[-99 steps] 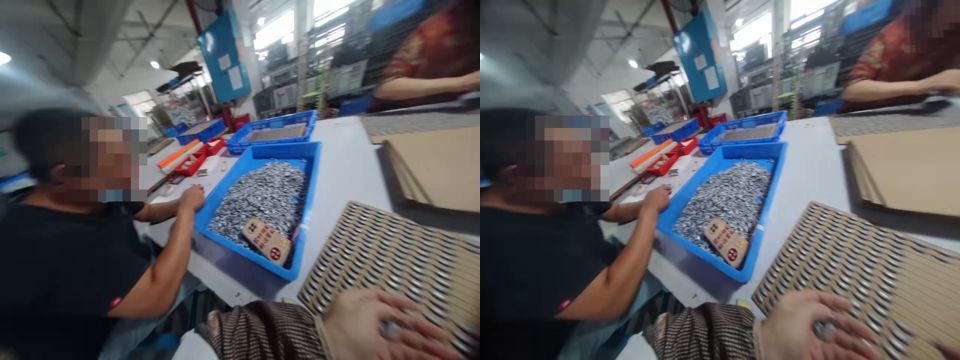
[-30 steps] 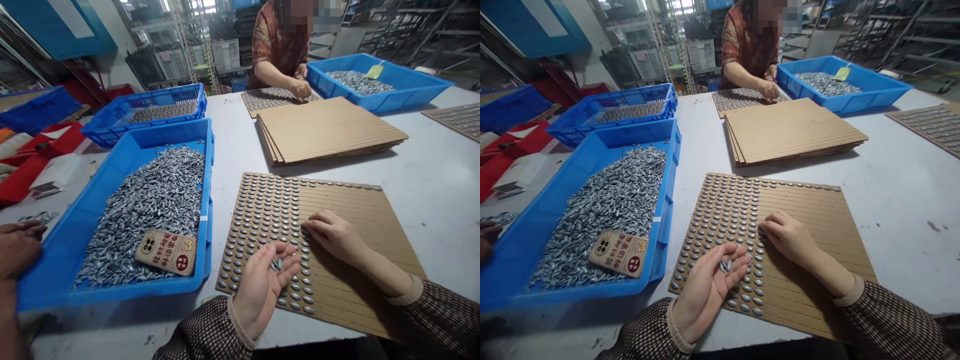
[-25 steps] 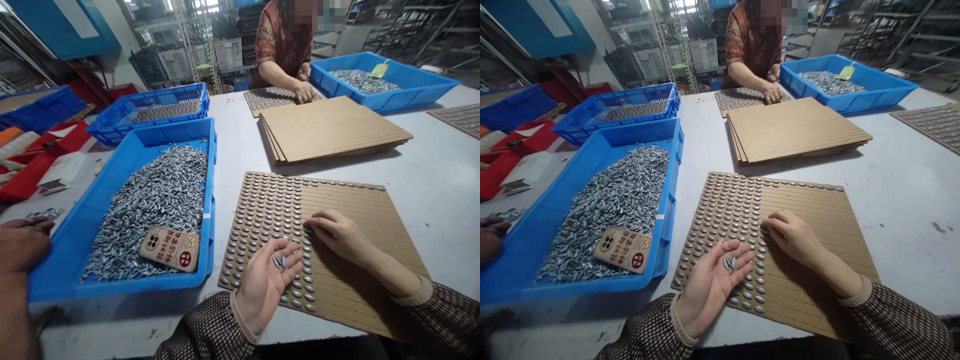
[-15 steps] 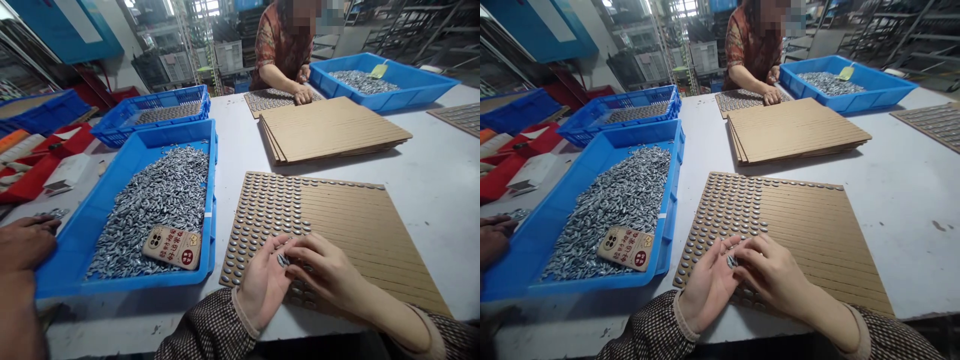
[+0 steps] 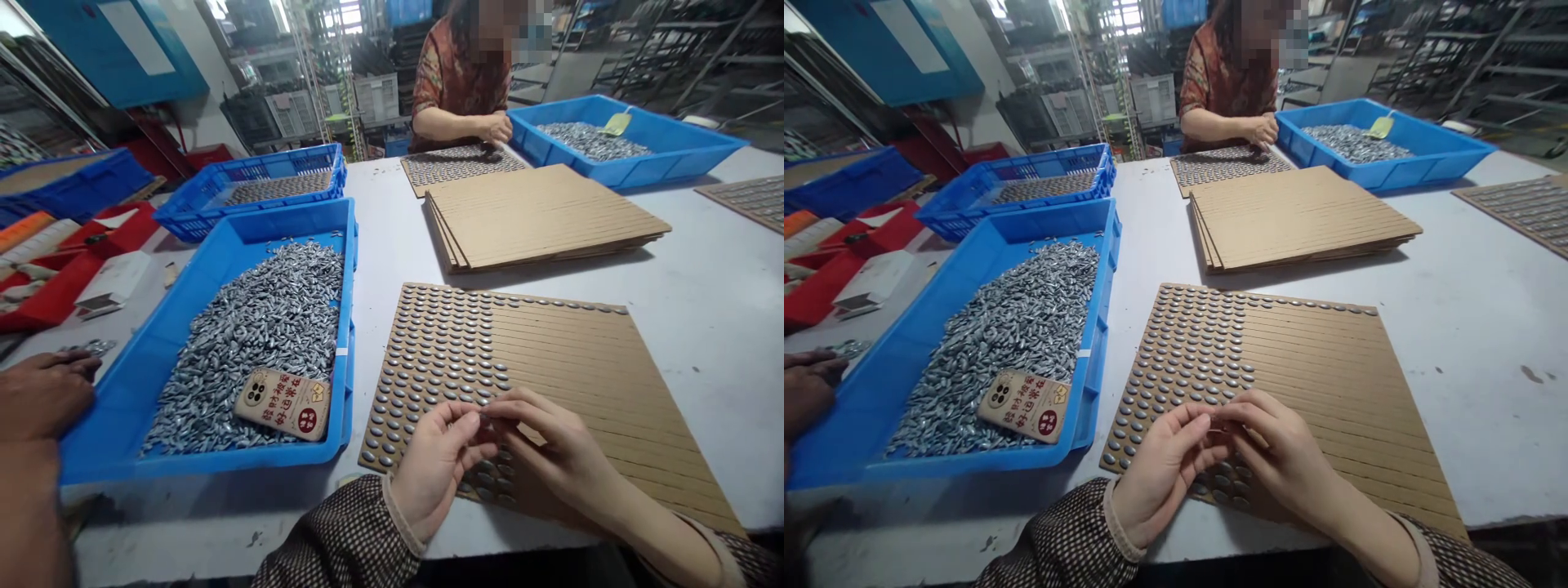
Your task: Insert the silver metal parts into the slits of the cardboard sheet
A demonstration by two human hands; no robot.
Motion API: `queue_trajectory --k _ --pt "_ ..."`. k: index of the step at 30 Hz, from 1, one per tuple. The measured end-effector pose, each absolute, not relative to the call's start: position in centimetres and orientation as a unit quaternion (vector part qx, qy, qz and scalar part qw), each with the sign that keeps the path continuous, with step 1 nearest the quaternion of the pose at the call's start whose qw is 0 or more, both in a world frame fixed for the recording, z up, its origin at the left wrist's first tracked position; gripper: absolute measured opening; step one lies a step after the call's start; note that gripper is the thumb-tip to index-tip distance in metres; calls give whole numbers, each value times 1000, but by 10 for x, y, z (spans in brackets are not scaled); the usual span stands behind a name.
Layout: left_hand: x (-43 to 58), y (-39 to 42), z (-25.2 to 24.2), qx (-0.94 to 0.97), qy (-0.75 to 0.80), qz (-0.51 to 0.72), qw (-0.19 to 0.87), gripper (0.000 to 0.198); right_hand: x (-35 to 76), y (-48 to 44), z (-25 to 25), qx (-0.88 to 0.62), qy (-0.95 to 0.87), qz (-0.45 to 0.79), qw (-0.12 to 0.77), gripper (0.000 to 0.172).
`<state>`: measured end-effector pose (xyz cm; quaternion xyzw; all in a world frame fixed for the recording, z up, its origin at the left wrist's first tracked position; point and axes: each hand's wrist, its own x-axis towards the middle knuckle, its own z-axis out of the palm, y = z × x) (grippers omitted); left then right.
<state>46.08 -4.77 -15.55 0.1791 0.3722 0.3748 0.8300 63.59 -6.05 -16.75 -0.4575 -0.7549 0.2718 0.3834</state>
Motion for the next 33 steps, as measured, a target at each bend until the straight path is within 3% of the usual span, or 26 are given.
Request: queue_trajectory --k 8,14,18,27,33 --pt "464 -46 -158 246 417 359 798 20 642 -58 -154 -440 -736 377 351 17" --pt "460 -36 -148 171 408 437 783 18 682 -18 -181 -503 -765 186 355 16" --pt "457 -35 -145 146 400 416 803 20 699 8 -210 -508 -794 105 316 16" --pt "458 -36 -150 148 411 372 819 13 699 13 -216 -489 -839 41 237 23" --pt "459 -36 -150 91 388 383 834 23 701 14 -210 -494 -834 51 240 22"
